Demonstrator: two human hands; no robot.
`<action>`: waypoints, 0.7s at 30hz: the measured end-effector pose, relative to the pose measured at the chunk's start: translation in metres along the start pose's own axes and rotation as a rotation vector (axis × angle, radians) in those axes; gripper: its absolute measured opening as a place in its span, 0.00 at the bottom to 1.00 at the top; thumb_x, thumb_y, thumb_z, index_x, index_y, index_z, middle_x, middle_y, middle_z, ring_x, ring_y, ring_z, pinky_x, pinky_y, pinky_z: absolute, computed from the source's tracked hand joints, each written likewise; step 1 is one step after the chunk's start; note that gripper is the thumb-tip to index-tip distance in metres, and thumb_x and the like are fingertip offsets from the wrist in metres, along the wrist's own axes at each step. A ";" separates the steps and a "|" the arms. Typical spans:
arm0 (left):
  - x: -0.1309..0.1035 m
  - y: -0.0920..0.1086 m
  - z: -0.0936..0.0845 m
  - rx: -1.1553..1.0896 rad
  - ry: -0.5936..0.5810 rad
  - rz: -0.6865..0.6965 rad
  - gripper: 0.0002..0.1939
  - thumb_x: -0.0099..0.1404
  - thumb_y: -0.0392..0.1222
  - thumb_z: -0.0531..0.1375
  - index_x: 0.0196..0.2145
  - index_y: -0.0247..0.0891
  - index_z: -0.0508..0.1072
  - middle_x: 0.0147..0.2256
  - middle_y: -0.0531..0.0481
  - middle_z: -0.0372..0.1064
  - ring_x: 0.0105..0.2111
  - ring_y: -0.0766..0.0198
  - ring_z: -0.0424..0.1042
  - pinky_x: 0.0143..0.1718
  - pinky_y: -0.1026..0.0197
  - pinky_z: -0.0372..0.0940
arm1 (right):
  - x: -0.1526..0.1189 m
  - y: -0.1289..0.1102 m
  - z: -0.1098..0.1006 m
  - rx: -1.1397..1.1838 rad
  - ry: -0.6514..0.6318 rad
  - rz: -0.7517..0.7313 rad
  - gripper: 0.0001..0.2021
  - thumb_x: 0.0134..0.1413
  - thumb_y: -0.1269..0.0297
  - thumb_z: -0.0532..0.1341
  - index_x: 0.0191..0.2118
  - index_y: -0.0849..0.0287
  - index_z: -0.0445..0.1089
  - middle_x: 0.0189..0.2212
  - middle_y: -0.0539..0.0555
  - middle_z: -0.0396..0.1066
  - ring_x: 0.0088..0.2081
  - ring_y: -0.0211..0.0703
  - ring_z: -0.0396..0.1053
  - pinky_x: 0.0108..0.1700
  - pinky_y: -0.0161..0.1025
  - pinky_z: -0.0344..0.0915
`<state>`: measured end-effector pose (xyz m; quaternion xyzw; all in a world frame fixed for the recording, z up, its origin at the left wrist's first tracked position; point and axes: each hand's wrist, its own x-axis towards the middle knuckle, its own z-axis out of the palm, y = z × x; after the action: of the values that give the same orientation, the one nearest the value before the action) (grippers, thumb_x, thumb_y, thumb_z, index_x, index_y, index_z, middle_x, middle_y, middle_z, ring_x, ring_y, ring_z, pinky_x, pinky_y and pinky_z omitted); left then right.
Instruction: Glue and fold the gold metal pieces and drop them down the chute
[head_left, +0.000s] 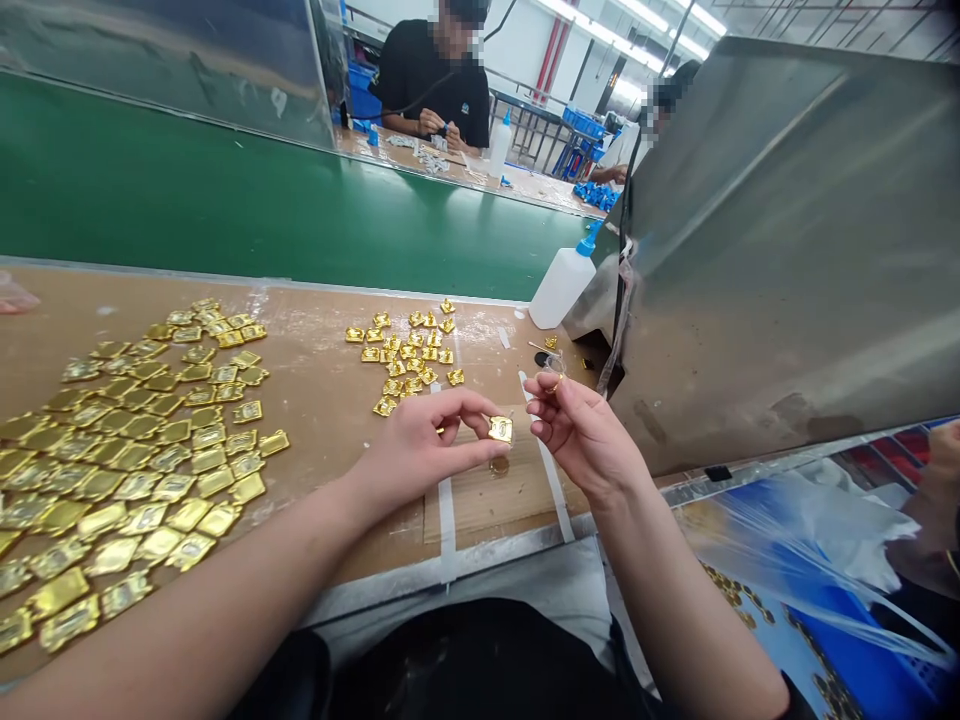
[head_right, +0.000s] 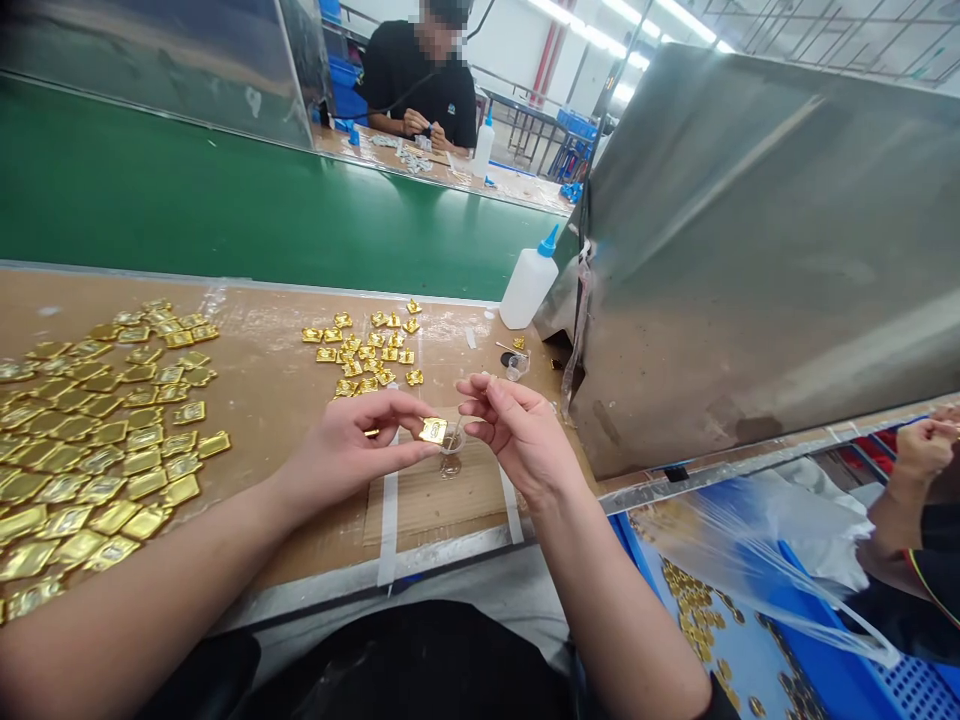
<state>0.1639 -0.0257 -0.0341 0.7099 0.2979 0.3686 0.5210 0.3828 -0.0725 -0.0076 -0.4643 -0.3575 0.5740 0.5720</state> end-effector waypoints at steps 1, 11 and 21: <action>0.000 0.000 0.000 0.001 0.001 -0.002 0.15 0.63 0.48 0.74 0.44 0.42 0.81 0.34 0.53 0.78 0.23 0.68 0.52 0.27 0.62 0.51 | -0.001 0.000 0.001 -0.004 0.001 0.009 0.16 0.52 0.48 0.76 0.41 0.52 0.83 0.47 0.54 0.81 0.38 0.38 0.77 0.36 0.33 0.77; -0.001 0.004 0.001 -0.030 0.019 -0.010 0.15 0.63 0.48 0.74 0.45 0.42 0.81 0.33 0.54 0.78 0.23 0.69 0.52 0.26 0.63 0.51 | -0.008 0.004 0.010 -0.054 0.036 -0.127 0.12 0.49 0.50 0.78 0.37 0.50 0.85 0.39 0.52 0.78 0.40 0.38 0.71 0.42 0.36 0.77; -0.003 0.006 0.002 -0.085 0.056 0.000 0.13 0.61 0.46 0.76 0.41 0.42 0.81 0.34 0.55 0.78 0.22 0.70 0.52 0.25 0.63 0.51 | -0.014 0.020 0.020 -0.332 0.018 -0.397 0.07 0.57 0.52 0.74 0.36 0.47 0.84 0.42 0.54 0.82 0.48 0.50 0.78 0.54 0.53 0.75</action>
<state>0.1643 -0.0308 -0.0292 0.6765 0.2966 0.4007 0.5420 0.3568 -0.0857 -0.0185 -0.4775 -0.5260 0.3797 0.5926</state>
